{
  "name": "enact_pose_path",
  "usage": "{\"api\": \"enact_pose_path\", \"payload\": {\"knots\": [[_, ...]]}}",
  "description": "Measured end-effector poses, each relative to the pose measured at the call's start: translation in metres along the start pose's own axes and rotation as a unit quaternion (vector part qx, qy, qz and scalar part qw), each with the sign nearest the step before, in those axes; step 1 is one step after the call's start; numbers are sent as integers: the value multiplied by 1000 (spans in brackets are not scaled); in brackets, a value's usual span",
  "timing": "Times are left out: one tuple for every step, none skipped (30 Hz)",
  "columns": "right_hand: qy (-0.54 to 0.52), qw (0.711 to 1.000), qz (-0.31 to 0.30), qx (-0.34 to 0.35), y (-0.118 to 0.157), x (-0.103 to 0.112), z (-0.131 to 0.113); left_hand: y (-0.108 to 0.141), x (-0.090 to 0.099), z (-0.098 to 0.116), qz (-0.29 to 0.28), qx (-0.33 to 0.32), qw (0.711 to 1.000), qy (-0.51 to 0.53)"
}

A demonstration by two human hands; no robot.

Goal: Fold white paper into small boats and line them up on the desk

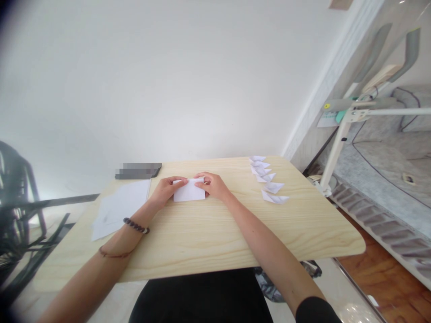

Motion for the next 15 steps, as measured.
{"api": "enact_pose_path", "payload": {"knots": [[1,1000,-3,-3,0,0,1,0,0,0,2,6,1000,-1],[1,1000,-6,-6,0,0,1,0,1,0,4,13,1000,-2],[2,1000,-8,-8,0,0,2,0,1,0,4,17,1000,-2],[2,1000,-10,-10,0,0,2,0,1,0,3,20,1000,-1],[3,1000,-11,-10,-1,1,3,0,1,0,0,20,1000,3],[6,1000,-11,-7,-1,1,4,0,2,0,-2,18,1000,7],[11,1000,-11,-2,-2,1,4,1,2,1,-3,16,1000,11],[19,1000,-9,5,-2,1,5,1,1,1,-4,13,1000,14],[32,999,-5,17,-3,1,5,1,1,1,-3,10,1000,16],[49,998,2,31,-3,1,4,2,1,1,-1,7,1000,18],[69,997,10,46,-3,1,3,2,1,1,2,5,1000,18],[88,994,17,59,-3,0,2,2,0,1,5,4,1000,19],[107,991,26,72,-3,-1,0,2,0,1,8,3,1000,19],[116,990,30,78,-2,-2,-2,2,-1,0,10,3,1000,18],[117,989,32,80,-2,-4,-4,2,-2,0,10,3,1000,16]]}}
Point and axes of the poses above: each hand's wrist, its own y-axis away from the middle knuckle, its own x-axis out of the back of the hand, z = x × y, the point moved 1 cm from there along -y, towards the middle knuckle, and after that the axes turned 4 degrees about x, right-handed, at the moved point
